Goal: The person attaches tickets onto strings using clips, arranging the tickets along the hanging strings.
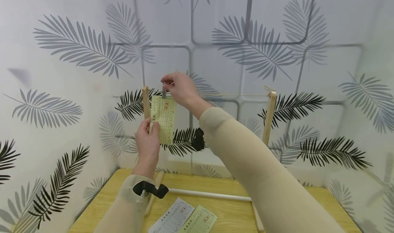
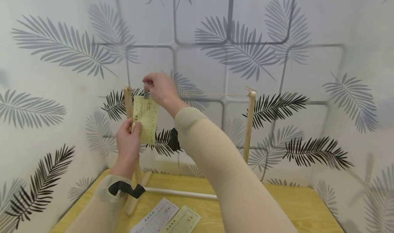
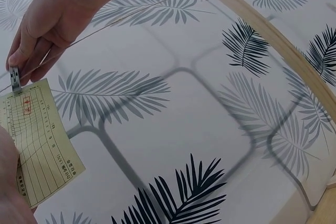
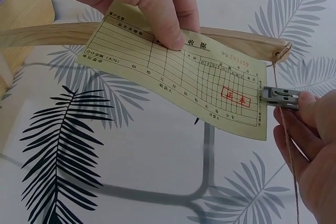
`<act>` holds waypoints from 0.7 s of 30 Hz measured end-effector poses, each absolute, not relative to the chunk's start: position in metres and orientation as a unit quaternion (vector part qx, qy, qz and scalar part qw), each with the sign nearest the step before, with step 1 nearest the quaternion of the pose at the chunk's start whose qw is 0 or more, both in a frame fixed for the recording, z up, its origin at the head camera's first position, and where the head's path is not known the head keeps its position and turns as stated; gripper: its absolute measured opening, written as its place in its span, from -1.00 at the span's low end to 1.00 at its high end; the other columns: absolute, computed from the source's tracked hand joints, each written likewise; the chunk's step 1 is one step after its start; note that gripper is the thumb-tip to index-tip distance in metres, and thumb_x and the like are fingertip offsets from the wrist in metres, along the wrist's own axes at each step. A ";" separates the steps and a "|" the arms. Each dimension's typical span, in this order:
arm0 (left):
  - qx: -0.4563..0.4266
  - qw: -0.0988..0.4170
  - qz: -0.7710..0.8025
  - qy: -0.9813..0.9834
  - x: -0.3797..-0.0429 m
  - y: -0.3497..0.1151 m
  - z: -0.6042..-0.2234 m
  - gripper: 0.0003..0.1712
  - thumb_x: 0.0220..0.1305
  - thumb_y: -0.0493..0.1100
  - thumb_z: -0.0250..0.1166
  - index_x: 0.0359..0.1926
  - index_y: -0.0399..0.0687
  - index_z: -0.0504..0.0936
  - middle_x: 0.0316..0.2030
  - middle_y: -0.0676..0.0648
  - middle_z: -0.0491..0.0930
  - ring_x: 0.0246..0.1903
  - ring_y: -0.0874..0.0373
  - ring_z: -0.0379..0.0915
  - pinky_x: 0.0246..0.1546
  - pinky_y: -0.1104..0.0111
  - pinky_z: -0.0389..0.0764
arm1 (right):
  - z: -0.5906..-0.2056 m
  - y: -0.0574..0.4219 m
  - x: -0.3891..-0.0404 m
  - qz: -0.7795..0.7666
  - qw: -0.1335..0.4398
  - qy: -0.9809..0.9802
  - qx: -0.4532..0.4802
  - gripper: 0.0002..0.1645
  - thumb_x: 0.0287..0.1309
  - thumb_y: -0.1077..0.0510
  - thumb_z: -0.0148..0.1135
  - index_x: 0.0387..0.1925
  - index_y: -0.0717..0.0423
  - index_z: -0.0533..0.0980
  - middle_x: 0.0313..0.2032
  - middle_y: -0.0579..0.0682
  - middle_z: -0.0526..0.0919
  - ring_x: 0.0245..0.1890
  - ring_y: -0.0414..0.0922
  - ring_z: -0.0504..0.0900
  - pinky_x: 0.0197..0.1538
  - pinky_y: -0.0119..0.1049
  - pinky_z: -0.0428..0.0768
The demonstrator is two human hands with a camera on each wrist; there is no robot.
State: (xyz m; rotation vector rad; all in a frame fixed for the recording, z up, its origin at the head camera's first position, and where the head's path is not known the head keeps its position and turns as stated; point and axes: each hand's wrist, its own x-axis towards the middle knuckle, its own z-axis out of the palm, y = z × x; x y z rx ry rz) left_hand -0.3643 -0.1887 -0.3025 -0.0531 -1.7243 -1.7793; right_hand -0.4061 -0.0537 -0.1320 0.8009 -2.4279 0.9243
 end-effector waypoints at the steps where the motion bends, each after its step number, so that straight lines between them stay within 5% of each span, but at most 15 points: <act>1: -0.021 0.325 -0.680 -0.658 -0.364 -0.189 -0.302 -0.55 0.74 -0.13 0.19 0.49 -0.15 0.57 0.37 -0.18 0.61 0.22 0.06 0.57 0.05 0.29 0.64 | -0.132 -0.054 -0.406 0.333 0.206 -0.874 0.289 -0.62 0.64 0.13 0.26 0.34 0.04 0.68 0.10 -0.06 0.82 0.08 -0.20 0.76 0.13 -0.30 0.68; 6: -0.021 0.319 -0.683 -0.657 -0.364 -0.190 -0.302 -0.55 0.75 -0.11 0.17 0.50 -0.13 0.56 0.36 -0.16 0.61 0.23 0.08 0.59 0.13 0.22 0.66 | -0.132 -0.056 -0.404 0.331 0.190 -0.876 0.294 -0.59 0.66 0.14 0.23 0.39 0.06 0.64 0.17 -0.05 0.79 0.14 -0.18 0.73 0.18 -0.30 0.66; 12: -0.015 0.319 -0.679 -0.661 -0.363 -0.188 -0.301 -0.55 0.75 -0.10 0.19 0.49 -0.11 0.57 0.26 -0.16 0.68 0.10 0.06 0.65 -0.05 0.36 0.68 | -0.133 -0.057 -0.403 0.323 0.191 -0.879 0.293 -0.55 0.68 0.12 0.20 0.45 0.07 0.60 0.23 -0.04 0.76 0.19 -0.16 0.72 0.26 -0.27 0.64; 21: -0.020 0.316 -0.685 -0.656 -0.362 -0.189 -0.303 -0.54 0.74 -0.13 0.19 0.50 -0.14 0.55 0.32 -0.19 0.65 0.24 0.01 0.61 0.20 0.08 0.64 | -0.135 -0.056 -0.401 0.319 0.180 -0.880 0.304 -0.50 0.69 0.13 0.19 0.51 0.10 0.55 0.31 0.02 0.72 0.25 -0.11 0.71 0.33 -0.20 0.62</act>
